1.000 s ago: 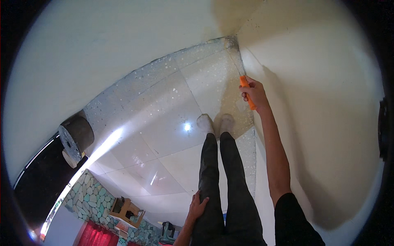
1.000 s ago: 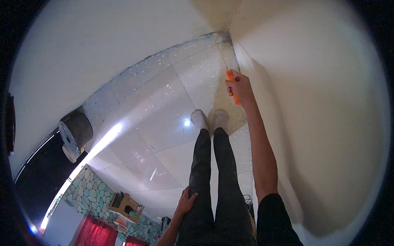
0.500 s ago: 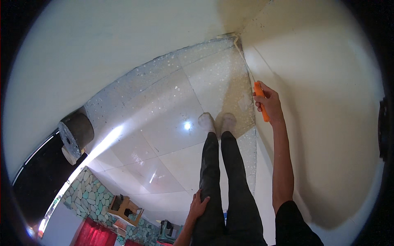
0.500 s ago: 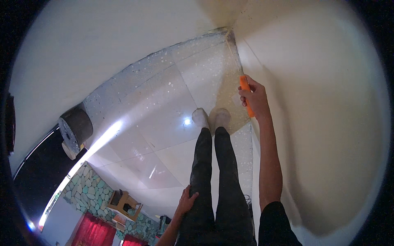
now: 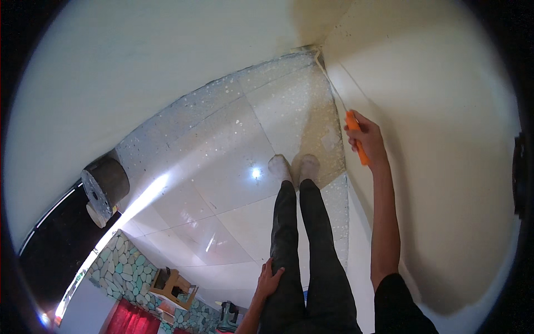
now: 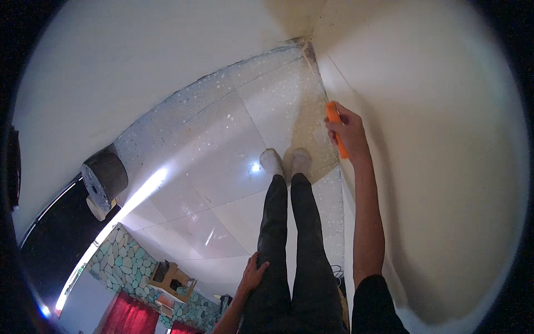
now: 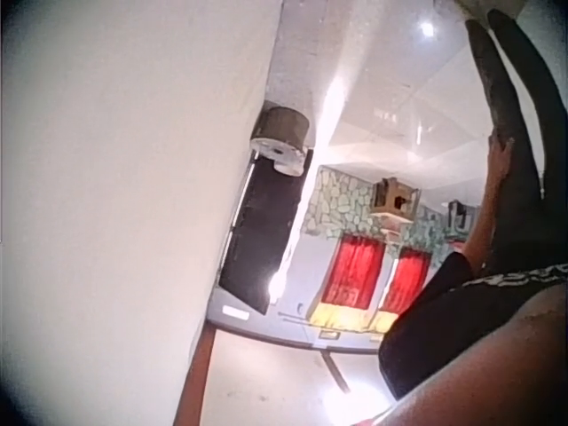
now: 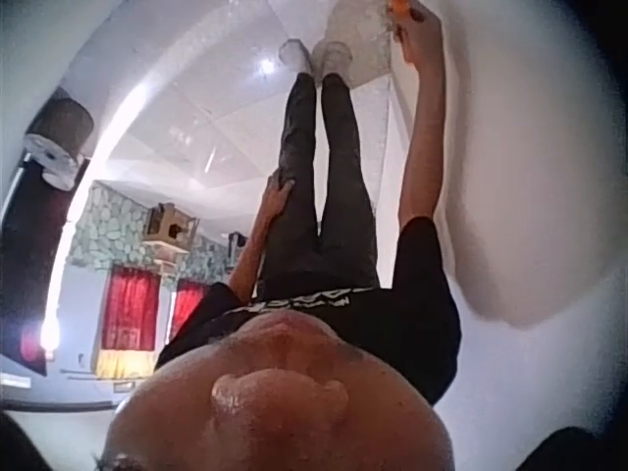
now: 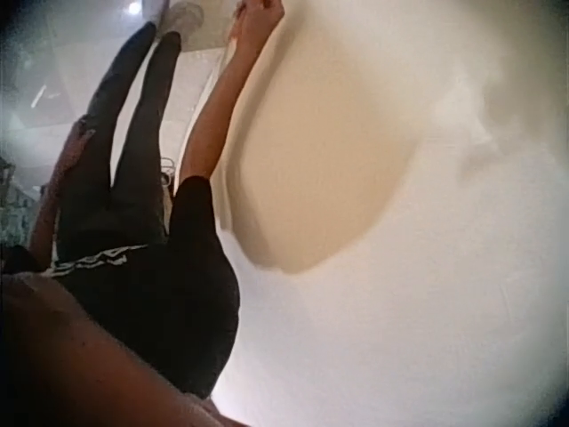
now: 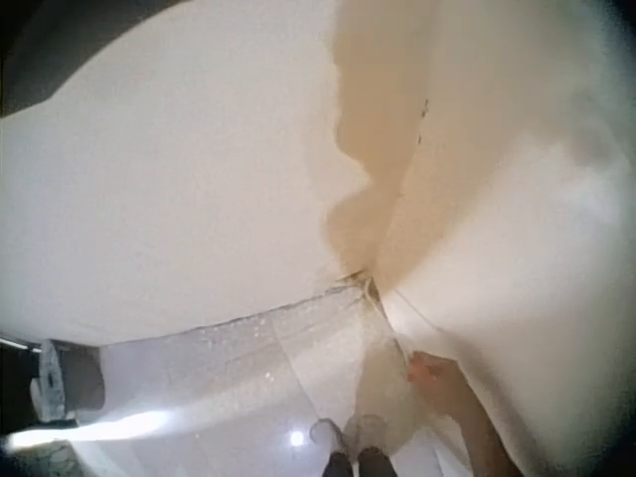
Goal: Apply paint to a wall using a roller.
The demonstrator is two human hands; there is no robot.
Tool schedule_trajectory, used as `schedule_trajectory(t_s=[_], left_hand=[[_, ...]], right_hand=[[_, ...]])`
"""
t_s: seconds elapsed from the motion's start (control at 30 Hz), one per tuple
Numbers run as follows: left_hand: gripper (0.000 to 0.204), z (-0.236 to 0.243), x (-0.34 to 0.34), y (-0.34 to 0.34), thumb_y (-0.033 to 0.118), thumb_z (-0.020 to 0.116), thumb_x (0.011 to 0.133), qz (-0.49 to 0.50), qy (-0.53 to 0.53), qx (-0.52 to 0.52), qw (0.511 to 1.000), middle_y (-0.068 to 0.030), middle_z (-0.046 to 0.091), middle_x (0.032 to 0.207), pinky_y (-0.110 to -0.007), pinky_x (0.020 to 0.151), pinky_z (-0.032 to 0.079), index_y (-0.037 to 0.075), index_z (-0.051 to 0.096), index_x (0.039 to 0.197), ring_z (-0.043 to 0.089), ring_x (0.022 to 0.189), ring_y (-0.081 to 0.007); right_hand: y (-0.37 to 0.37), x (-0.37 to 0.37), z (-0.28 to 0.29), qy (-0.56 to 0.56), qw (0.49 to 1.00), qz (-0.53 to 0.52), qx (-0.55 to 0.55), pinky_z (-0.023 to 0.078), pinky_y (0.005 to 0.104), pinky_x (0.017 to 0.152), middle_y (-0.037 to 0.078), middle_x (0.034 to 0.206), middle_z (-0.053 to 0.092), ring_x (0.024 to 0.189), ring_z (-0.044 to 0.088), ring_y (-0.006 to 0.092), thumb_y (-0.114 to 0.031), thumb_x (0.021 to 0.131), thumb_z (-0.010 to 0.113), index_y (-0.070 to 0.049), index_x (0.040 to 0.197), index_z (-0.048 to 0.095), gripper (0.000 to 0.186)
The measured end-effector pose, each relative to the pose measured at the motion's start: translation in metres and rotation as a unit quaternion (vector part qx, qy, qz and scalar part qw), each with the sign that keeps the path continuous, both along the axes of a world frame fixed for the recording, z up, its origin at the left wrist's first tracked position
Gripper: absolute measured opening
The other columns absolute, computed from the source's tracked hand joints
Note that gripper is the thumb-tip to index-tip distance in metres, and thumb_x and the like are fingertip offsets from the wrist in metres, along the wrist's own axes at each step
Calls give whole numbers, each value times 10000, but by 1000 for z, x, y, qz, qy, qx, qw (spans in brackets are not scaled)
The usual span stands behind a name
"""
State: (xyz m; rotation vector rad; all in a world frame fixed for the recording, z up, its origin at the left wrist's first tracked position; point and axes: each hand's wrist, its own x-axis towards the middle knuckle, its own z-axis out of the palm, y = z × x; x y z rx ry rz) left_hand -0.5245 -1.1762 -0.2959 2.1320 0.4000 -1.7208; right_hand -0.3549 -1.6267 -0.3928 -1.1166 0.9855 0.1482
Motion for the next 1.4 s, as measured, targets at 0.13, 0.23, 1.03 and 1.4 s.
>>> schedule_trajectory(t_s=[0.13, 0.23, 1.03, 1.4], left_hand=[[698, -2, -2, -5, 443, 575, 886, 4, -2, -18, 1000, -258, 458, 1335, -469, 1024, 391, 38, 353, 1409, 475, 1224, -426], [707, -5, -8, 9, 440, 580, 883, 0, -18, -9, 1000, -259, 458, 1334, -469, 1021, 394, 32, 349, 1413, 478, 1217, -431], [698, -4, -9, -7, 420, 585, 881, -26, -30, -4, 999, -271, 459, 1323, -478, 1004, 405, 22, 353, 1405, 493, 1195, -441], [699, -5, -12, 1, 430, 582, 880, -29, -42, -10, 999, -269, 467, 1314, -484, 997, 407, 21, 355, 1400, 497, 1187, -445]], right_hand=[[-10, 6, -35, -1, 1000, -15, 9, 424, 224, 468, 39, 844, 585, 552, 500, 74, 6, 814, 591, -18, 1362, 484, 558], [8, -4, 4, -16, 999, -22, 29, 413, 213, 453, 52, 886, 582, 559, 489, 68, 22, 799, 593, -27, 1366, 485, 580], [9, -9, 8, -8, 1000, 7, 10, 391, 205, 446, 34, 865, 563, 559, 465, 57, 27, 801, 610, -35, 1369, 481, 585], [9, -12, 12, 4, 996, 81, -49, 449, 233, 474, 63, 872, 589, 545, 509, 80, 32, 788, 581, -28, 1381, 469, 606]])
